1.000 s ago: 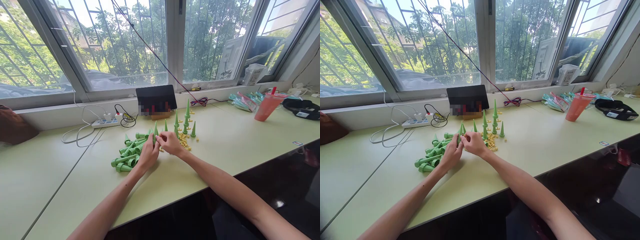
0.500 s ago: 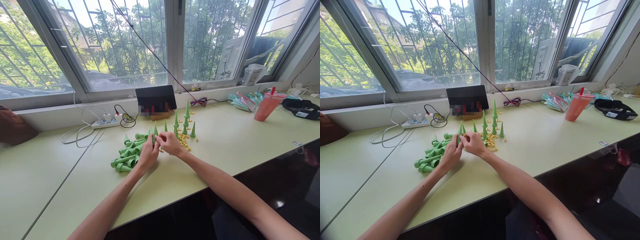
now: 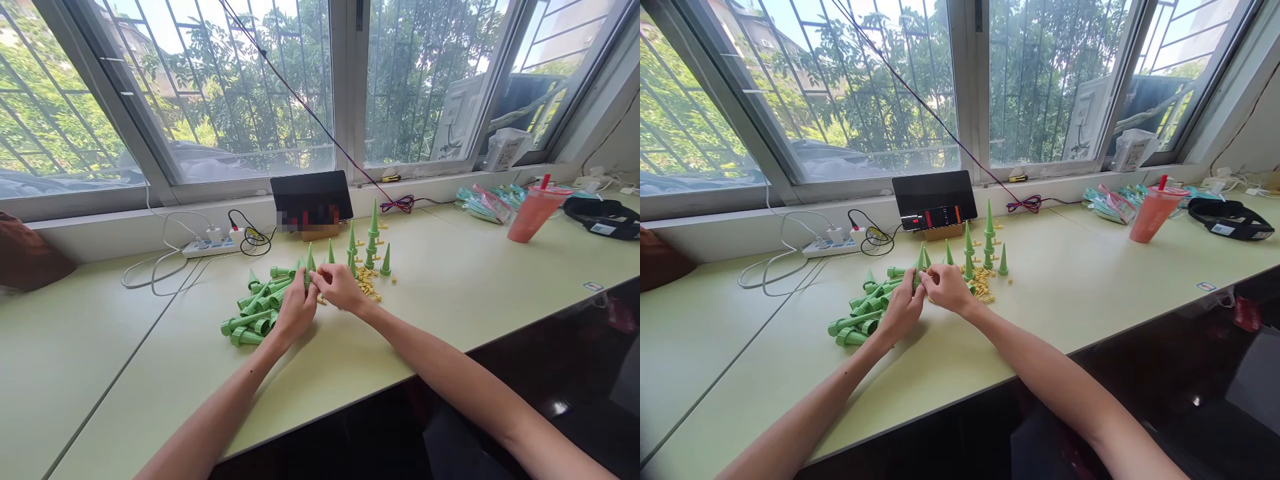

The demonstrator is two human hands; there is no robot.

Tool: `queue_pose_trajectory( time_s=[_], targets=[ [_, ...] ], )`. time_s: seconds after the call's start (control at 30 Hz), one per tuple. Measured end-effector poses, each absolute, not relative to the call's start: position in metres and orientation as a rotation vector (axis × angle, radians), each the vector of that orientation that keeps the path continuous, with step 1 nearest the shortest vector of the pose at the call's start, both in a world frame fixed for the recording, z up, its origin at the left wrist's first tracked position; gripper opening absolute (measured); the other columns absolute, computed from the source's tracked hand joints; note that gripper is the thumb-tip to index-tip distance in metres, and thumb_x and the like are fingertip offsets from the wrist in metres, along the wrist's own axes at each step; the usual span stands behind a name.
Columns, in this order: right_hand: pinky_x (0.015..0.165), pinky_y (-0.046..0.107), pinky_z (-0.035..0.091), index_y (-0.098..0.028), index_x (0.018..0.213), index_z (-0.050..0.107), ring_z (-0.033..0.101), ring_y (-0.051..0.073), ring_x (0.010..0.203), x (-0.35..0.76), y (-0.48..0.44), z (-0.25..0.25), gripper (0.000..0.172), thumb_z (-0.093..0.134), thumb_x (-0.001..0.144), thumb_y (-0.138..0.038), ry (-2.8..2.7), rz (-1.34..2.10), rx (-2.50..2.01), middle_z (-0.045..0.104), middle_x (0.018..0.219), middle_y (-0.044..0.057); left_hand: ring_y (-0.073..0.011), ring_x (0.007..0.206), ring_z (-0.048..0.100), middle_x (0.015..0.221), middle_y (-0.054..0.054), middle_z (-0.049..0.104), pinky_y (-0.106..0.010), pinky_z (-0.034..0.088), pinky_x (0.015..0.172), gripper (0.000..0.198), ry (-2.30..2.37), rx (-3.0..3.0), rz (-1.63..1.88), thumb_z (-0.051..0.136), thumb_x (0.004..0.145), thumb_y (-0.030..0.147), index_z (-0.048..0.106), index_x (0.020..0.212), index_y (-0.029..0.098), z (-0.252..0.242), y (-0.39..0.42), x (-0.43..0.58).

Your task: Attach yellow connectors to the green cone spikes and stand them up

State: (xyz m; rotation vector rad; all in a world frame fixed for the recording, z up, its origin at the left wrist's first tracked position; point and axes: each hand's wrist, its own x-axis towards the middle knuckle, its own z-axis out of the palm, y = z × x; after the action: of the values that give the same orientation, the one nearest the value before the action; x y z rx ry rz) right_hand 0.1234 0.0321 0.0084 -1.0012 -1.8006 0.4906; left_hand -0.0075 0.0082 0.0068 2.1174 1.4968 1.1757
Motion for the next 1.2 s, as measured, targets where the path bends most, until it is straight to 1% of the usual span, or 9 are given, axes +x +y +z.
queue_pose_trajectory(
  time_s=[0.27,0.6,1.03,1.2],
  targets=[
    [0.052,0.023,0.027,-0.018,0.057,0.040,0.036,0.009,0.052,0.1247,0.0381,0.0045,0.036,0.049,0.088,-0.035,-1.860,0.493,-1.023,0.043,0.053,-0.003,-0.0152,0.062,0.052,0.070,0.001,0.057,-0.026,0.039,0.061,0.014,1.512,2.112,1.145,0.039,0.090,0.028,0.046,0.098,0.019,0.0041,0.0099,-0.0077],
    [0.051,0.023,0.026,-0.019,0.059,0.039,0.036,0.009,0.051,0.1235,0.0383,0.0024,0.035,0.048,0.089,-0.034,-1.865,0.476,-1.024,0.044,0.053,-0.003,-0.0154,0.063,0.054,0.073,0.001,0.058,-0.026,0.040,0.063,0.011,1.486,2.125,1.169,0.040,0.089,0.026,0.046,0.096,0.019,0.0033,0.0107,-0.0083],
    [0.050,0.023,0.026,-0.019,0.059,0.039,0.035,0.009,0.051,0.1235,0.0360,0.0036,0.035,0.048,0.089,-0.035,-1.842,0.483,-1.010,0.043,0.053,-0.004,-0.0146,0.060,0.053,0.070,0.001,0.058,-0.025,0.040,0.060,0.015,1.498,2.112,1.163,0.040,0.090,0.027,0.047,0.100,0.018,0.0046,0.0089,-0.0069],
    [0.051,0.023,0.027,-0.018,0.060,0.041,0.036,0.009,0.051,0.1236,0.0355,0.0040,0.035,0.048,0.089,-0.035,-1.836,0.493,-1.011,0.044,0.054,-0.003,-0.0149,0.062,0.054,0.072,0.000,0.059,-0.026,0.040,0.061,0.017,1.504,2.111,1.161,0.039,0.090,0.027,0.048,0.102,0.018,0.0048,0.0088,-0.0072]
  ],
)
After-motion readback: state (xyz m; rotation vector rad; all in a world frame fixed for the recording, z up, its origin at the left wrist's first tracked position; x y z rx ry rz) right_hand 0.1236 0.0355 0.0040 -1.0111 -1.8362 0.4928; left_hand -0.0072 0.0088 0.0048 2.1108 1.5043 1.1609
